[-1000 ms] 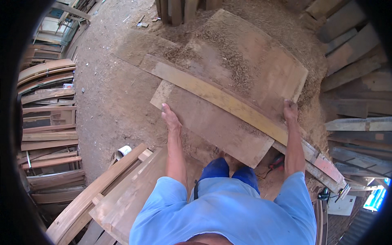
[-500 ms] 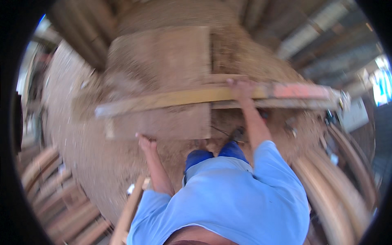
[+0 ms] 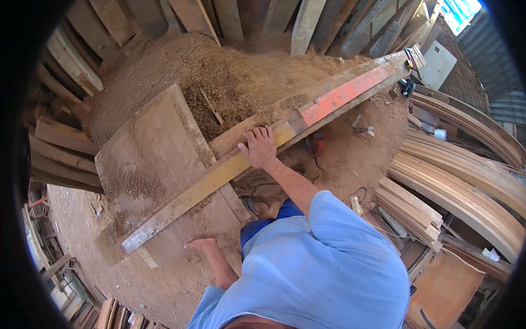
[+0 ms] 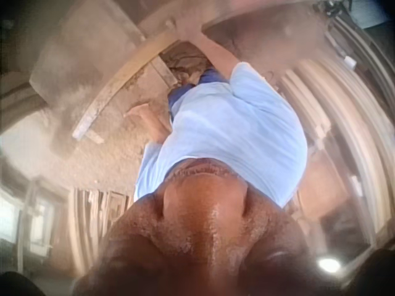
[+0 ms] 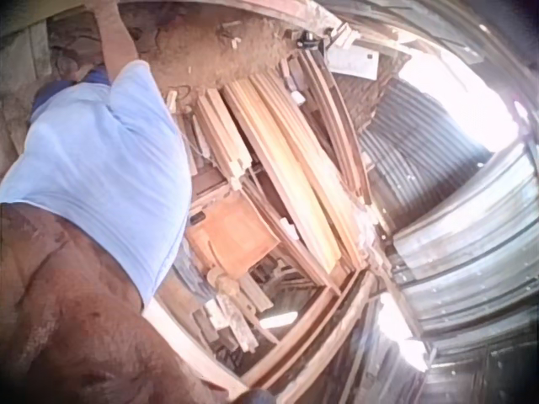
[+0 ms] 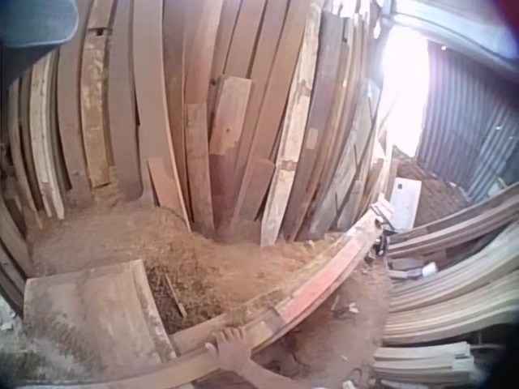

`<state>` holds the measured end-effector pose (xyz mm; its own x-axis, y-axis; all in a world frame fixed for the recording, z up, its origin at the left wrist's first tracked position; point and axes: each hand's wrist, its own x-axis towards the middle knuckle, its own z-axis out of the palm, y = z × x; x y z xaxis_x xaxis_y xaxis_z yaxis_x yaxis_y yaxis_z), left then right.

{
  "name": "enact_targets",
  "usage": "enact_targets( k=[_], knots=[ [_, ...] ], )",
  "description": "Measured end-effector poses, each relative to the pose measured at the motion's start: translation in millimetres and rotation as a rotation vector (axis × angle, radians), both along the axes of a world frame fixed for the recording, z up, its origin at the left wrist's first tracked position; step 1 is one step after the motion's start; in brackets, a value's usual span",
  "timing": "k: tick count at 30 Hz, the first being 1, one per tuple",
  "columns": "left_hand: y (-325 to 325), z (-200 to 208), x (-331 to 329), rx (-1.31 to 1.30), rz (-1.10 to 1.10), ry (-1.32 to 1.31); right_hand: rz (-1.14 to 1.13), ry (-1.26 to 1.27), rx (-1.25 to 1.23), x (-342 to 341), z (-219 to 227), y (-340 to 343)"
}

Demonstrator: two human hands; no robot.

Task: The person uses a belt sander by hand to smooth the surface and edges of a wooden board, then moves the board aside to reveal another piece of wood underneath and clears away sawdust by hand.

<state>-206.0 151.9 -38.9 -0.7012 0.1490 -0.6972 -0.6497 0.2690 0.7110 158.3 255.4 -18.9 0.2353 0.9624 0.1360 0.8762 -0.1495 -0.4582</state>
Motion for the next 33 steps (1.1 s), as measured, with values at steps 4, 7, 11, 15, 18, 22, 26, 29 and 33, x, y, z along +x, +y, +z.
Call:
enact_targets(
  k=[4,7,11,15,18,22,26,29,33],
  knots=[
    [-10.5,-28.1,-21.1,0.080,-0.085,-0.078,0.042,-0.030,0.023,-1.6,5.5,25.0],
    [10.2,17.3,21.6,-0.194,-0.088,-0.044,0.013,-0.030,0.002,19.4,-7.6,12.2],
    [-6.0,-36.9,-18.4,-0.221,0.023,-0.001,0.007,-0.026,-0.073,14.2,-1.3,24.2],
    [-23.5,-53.1,-44.4,-0.131,0.056,-0.046,0.090,-0.045,-0.099,-6.2,6.9,33.1],
    [-7.0,-10.0,-7.1,-0.094,-0.014,-0.145,0.086,-0.186,0.008,5.4,3.5,23.0],
    [-30.5,-5.5,-47.3,-0.169,-0.393,0.363,0.060,-0.216,-0.029,-3.0,-20.0,28.6],
    [-51.6,22.3,-48.4,-0.504,-0.799,1.344,0.019,-0.229,-0.235,7.2,-14.8,28.1],
    [-55.2,45.2,-30.0,-0.359,-1.079,1.427,-0.040,-0.248,-0.354,-3.2,-6.1,31.1],
    [-61.5,40.6,15.5,-0.015,-1.485,1.512,-0.083,-0.239,-0.292,-29.2,-6.7,18.1]
  ],
)
